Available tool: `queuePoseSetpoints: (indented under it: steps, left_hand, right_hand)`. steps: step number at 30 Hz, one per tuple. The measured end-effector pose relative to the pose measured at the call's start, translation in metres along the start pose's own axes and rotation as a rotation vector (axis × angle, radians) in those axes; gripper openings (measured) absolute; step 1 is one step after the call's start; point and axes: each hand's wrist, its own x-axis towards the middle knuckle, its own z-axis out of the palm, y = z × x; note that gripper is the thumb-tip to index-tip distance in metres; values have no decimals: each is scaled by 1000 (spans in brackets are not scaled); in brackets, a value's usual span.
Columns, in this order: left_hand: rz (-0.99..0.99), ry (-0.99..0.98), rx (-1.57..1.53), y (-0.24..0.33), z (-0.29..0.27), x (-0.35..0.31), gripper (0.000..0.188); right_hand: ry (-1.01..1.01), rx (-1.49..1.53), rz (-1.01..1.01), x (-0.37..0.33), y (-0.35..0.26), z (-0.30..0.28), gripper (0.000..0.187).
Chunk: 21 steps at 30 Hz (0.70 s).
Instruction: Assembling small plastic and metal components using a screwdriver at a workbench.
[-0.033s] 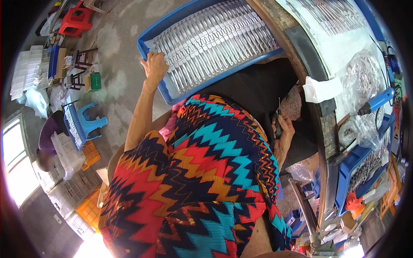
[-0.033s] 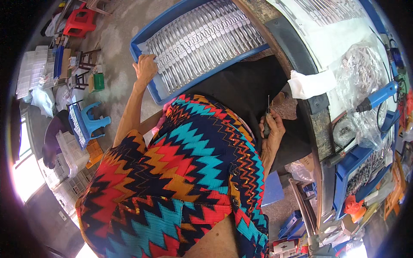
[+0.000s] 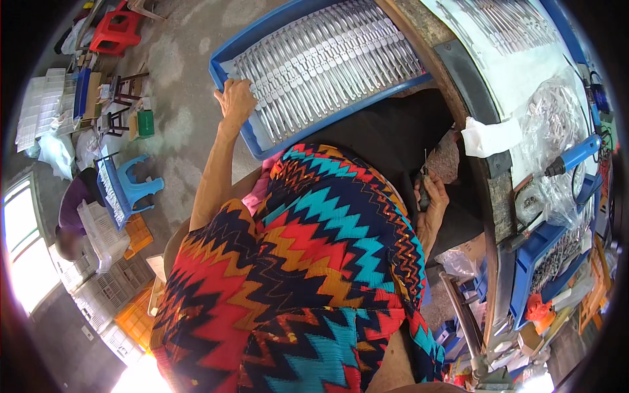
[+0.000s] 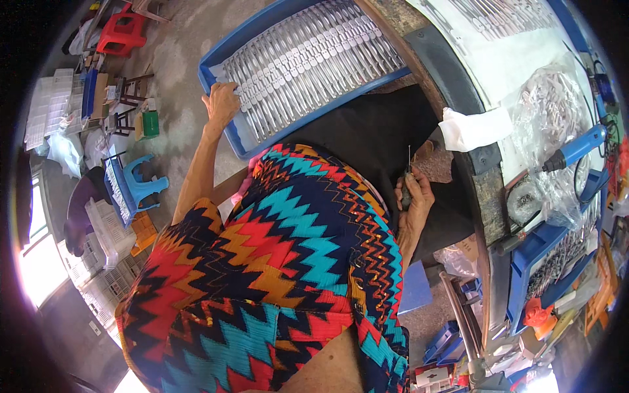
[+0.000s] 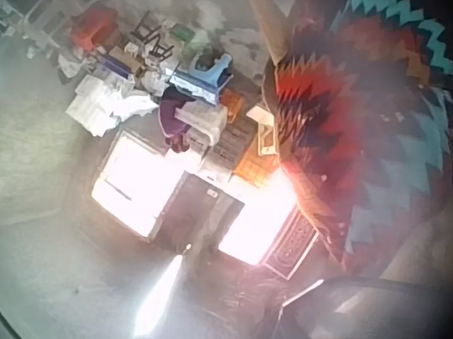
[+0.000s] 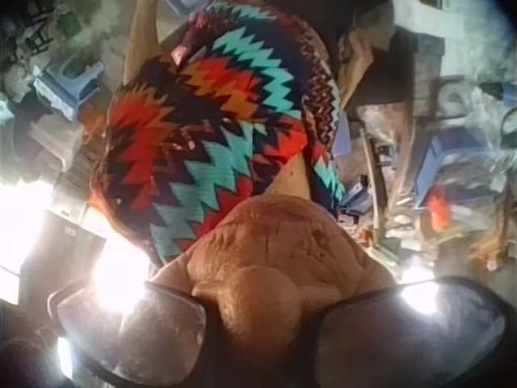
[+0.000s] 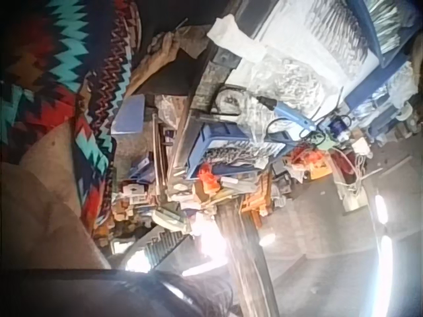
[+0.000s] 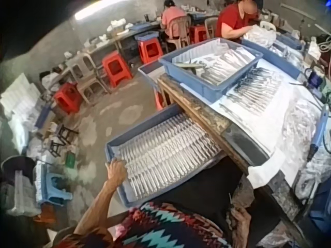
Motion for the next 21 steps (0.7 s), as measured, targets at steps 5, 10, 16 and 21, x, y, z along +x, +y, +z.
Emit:
queuePoseSetpoints:
  steps: [5, 10, 16, 21]
  left_hand:
    - [-65, 164, -73, 12, -19, 3, 21]
    - [110, 347, -429, 47, -33, 15, 23]
    - [705, 273, -828, 166, -73, -37, 25]
    - [981, -221, -865, 204, -40, -87, 18]
  right_hand:
    - [-8, -8, -4, 3, 3, -3, 25]
    - [30, -53, 0, 1, 2, 1, 26]
    - [50, -49, -2, 3, 2, -4, 27]
    - [99, -58, 18, 1, -2, 7, 27]
